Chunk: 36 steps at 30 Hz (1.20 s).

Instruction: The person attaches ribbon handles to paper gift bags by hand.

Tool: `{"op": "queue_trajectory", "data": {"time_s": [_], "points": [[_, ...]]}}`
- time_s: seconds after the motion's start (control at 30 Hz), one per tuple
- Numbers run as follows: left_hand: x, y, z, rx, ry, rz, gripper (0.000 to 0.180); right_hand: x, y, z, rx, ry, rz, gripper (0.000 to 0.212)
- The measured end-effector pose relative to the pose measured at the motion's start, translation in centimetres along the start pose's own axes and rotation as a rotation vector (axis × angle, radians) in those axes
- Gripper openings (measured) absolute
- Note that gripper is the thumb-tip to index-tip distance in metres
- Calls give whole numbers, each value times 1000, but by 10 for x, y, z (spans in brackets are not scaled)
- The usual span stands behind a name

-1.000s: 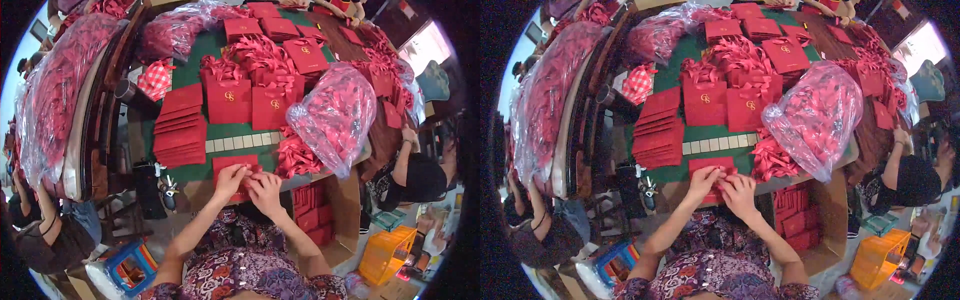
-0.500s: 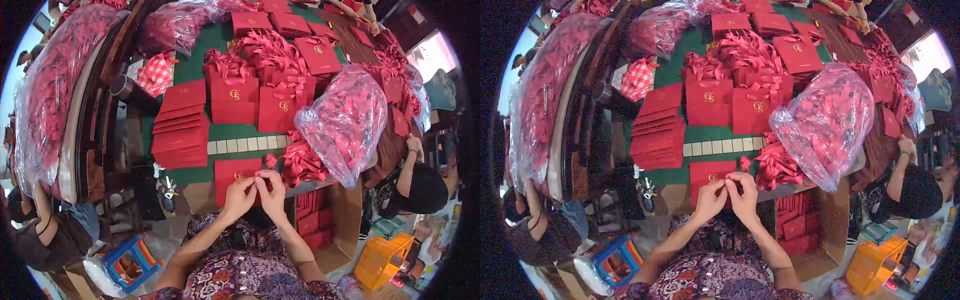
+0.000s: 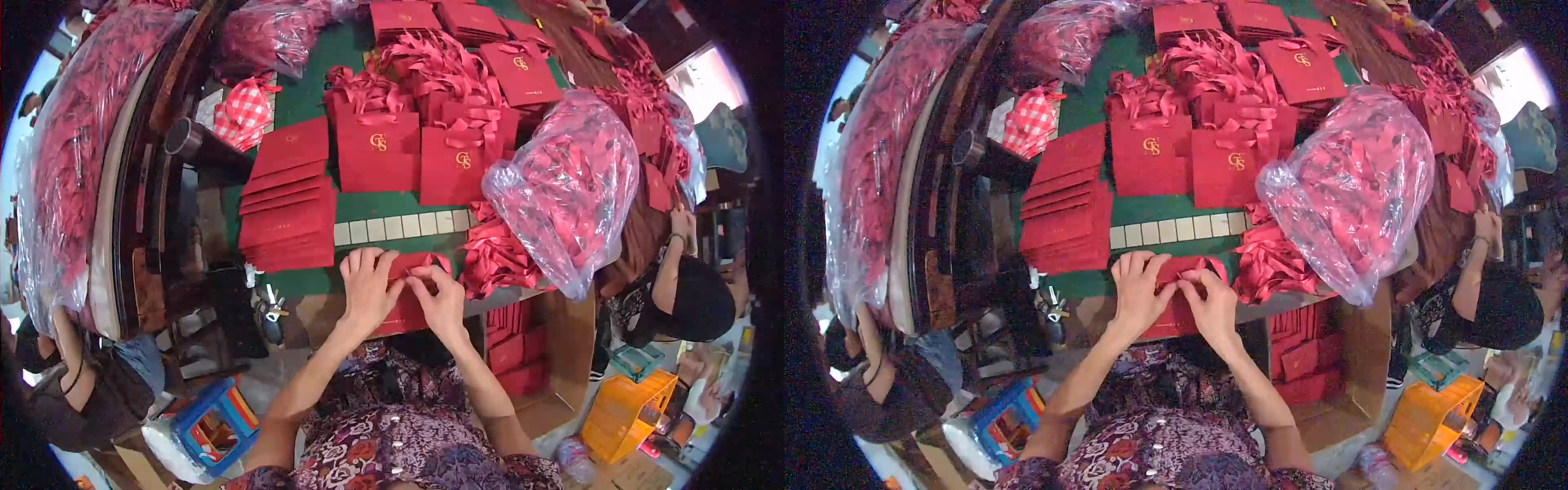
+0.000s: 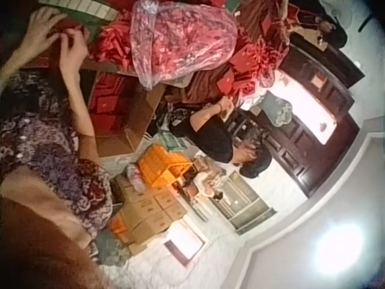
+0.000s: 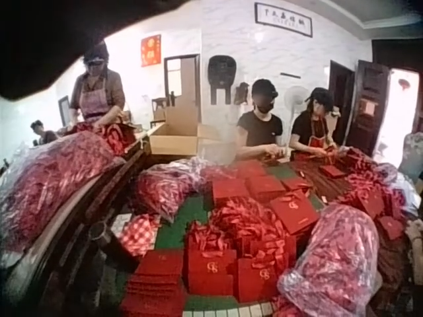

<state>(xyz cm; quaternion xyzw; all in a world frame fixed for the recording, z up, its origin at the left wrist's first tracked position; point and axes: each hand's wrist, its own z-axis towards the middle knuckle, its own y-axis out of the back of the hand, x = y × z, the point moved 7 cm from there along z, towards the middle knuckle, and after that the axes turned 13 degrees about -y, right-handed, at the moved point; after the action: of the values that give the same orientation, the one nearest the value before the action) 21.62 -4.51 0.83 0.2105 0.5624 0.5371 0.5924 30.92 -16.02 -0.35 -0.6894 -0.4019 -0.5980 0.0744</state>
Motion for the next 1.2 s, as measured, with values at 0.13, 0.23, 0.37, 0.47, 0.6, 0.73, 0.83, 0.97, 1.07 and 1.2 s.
{"op": "queue_trajectory", "data": {"time_s": [0.13, 0.23, 0.37, 0.47, 0.6, 0.73, 0.83, 0.97, 1.07, 1.2], "points": [[-3, 7, 3, -29, 37, -74, 41, -1, -4, 5, -20, -32, -5, 14], [-2, 6, 1, -26, 62, -149, 35, -1, -1, 6, -36, -45, 36, 13], [0, 7, 1, -12, 115, -219, 28, -3, 3, 9, -15, -89, 15, 14], [-2, 12, 0, -81, 103, -222, 24, 10, 4, 7, -19, -64, -54, 14], [-11, 17, -1, -143, 86, -180, 26, 28, 3, 4, -90, 29, -200, 10], [-15, 23, -2, -172, 66, -127, 26, 23, 1, 7, -66, -54, -127, 11], [-21, 28, -3, -195, 47, -113, 26, -2, -4, 16, 69, -156, 151, 18], [-14, 25, -1, -149, 66, -177, 22, -4, -7, 11, 65, -147, 244, 18], [-7, 22, -1, -87, 92, -221, 20, 12, 2, 6, 41, -40, 34, 18], [-3, 20, -3, -93, 126, -250, 23, 33, 22, 2, -30, 81, -76, 17]]}}
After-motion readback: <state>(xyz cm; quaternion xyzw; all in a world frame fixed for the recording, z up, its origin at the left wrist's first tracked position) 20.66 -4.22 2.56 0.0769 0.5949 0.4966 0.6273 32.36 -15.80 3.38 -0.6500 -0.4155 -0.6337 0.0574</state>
